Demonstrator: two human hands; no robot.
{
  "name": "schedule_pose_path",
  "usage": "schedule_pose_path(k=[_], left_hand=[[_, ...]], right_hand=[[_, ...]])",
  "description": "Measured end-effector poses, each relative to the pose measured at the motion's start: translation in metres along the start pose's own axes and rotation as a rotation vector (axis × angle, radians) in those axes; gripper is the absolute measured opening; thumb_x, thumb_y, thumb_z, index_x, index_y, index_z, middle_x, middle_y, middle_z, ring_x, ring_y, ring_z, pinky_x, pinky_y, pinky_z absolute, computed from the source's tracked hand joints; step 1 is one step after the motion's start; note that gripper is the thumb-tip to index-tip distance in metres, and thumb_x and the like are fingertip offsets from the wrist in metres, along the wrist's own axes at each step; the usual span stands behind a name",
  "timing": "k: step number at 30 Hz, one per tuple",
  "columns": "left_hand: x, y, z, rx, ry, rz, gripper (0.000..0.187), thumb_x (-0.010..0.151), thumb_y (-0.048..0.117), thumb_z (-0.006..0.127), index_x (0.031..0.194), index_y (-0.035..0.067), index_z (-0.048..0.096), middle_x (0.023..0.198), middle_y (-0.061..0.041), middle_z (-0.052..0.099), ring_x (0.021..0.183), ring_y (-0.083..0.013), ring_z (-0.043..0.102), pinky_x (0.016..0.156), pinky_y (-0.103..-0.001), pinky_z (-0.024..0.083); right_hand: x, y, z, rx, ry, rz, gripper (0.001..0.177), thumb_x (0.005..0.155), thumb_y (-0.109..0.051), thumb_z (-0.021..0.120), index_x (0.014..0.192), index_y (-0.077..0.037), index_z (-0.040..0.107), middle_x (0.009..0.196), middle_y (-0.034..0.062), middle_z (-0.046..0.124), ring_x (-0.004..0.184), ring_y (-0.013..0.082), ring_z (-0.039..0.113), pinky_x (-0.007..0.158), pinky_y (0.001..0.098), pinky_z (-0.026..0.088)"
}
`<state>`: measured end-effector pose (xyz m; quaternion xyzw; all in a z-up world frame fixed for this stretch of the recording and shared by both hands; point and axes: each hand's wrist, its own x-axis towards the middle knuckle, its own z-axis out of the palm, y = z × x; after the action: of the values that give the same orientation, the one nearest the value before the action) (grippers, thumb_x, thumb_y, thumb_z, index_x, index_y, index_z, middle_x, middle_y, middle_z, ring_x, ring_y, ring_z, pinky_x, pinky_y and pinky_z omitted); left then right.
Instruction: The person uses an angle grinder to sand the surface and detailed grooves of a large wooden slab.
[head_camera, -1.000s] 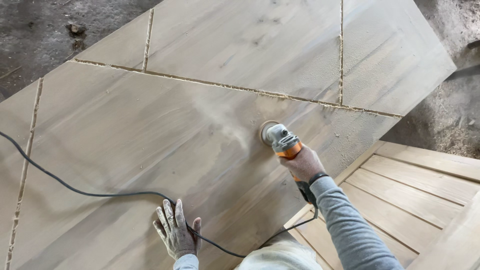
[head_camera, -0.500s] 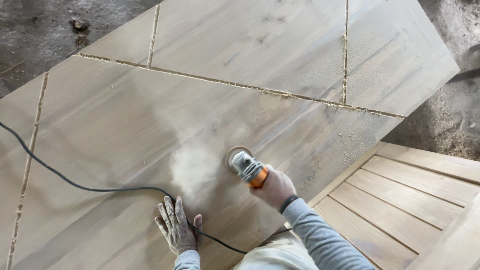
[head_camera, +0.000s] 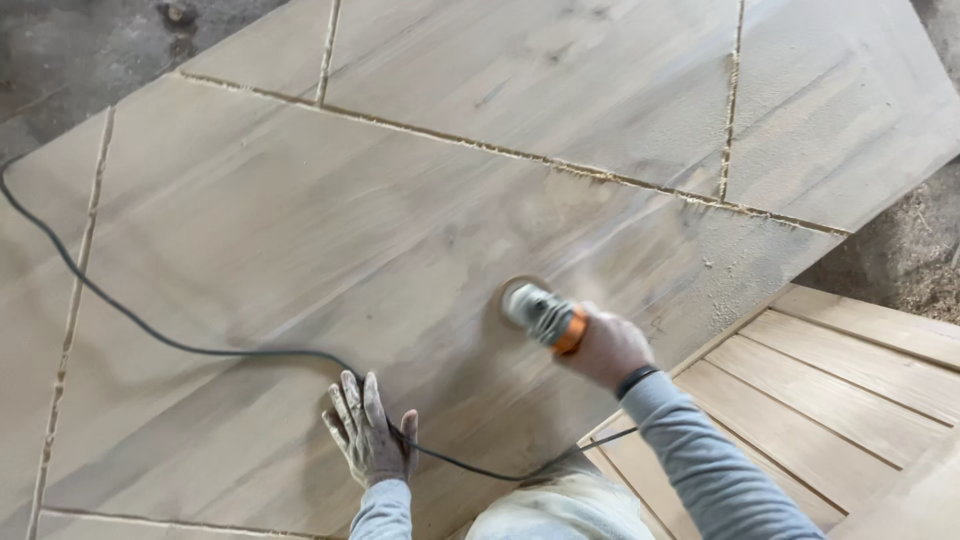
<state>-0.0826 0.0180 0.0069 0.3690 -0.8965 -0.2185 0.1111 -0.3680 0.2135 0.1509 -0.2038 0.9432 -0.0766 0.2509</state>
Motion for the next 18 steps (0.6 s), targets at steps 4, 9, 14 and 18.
schedule_pose_path(k=[4, 9, 14, 18], left_hand=[[-0.002, -0.002, -0.002, 0.0, -0.004, 0.007, 0.086, 0.096, 0.073, 0.034, 0.159, 0.015, 0.031, 0.169, -0.017, 0.025, 0.158, -0.0388, 0.016, 0.125, -0.063, 0.009], [-0.002, -0.005, -0.004, -0.032, 0.008, 0.033, 0.085, 0.096, 0.073, 0.032, 0.158, 0.015, 0.034, 0.168, -0.018, 0.026, 0.157, -0.0391, 0.016, 0.124, -0.063, 0.008], [-0.006, -0.014, -0.015, -0.218, 0.069, 0.072, 0.079, 0.101, 0.071, 0.028, 0.151, 0.013, 0.041, 0.168, -0.018, 0.029, 0.158, -0.0416, 0.018, 0.127, -0.062, 0.011], [-0.021, -0.049, -0.033, -0.311, 0.12, 0.059, 0.072, 0.104, 0.068, 0.028, 0.143, 0.013, 0.05, 0.167, -0.019, 0.034, 0.158, -0.0432, 0.024, 0.127, -0.062, 0.013]], right_hand=[[0.014, 0.036, -0.009, 0.073, 0.068, 0.202, 0.048, 0.075, -0.038, 0.084, 0.114, -0.014, 0.069, 0.093, 0.01, 0.078, 0.08, 0.0268, 0.077, 0.079, 0.0407, 0.063], [0.016, 0.045, -0.009, 0.209, 0.186, 0.329, 0.049, 0.078, -0.042, 0.086, 0.109, -0.005, 0.074, 0.092, 0.0163, 0.078, 0.086, 0.0285, 0.076, 0.082, 0.0421, 0.06], [-0.005, -0.026, 0.039, 0.331, 0.149, 0.224, 0.05, 0.076, -0.039, 0.083, 0.108, -0.004, 0.069, 0.089, 0.0172, 0.077, 0.083, 0.0324, 0.078, 0.077, 0.0435, 0.062], [-0.044, -0.093, 0.084, 0.219, 0.174, 0.052, 0.052, 0.073, -0.042, 0.086, 0.105, -0.005, 0.069, 0.092, 0.0209, 0.075, 0.087, 0.039, 0.074, 0.077, 0.0458, 0.06]])
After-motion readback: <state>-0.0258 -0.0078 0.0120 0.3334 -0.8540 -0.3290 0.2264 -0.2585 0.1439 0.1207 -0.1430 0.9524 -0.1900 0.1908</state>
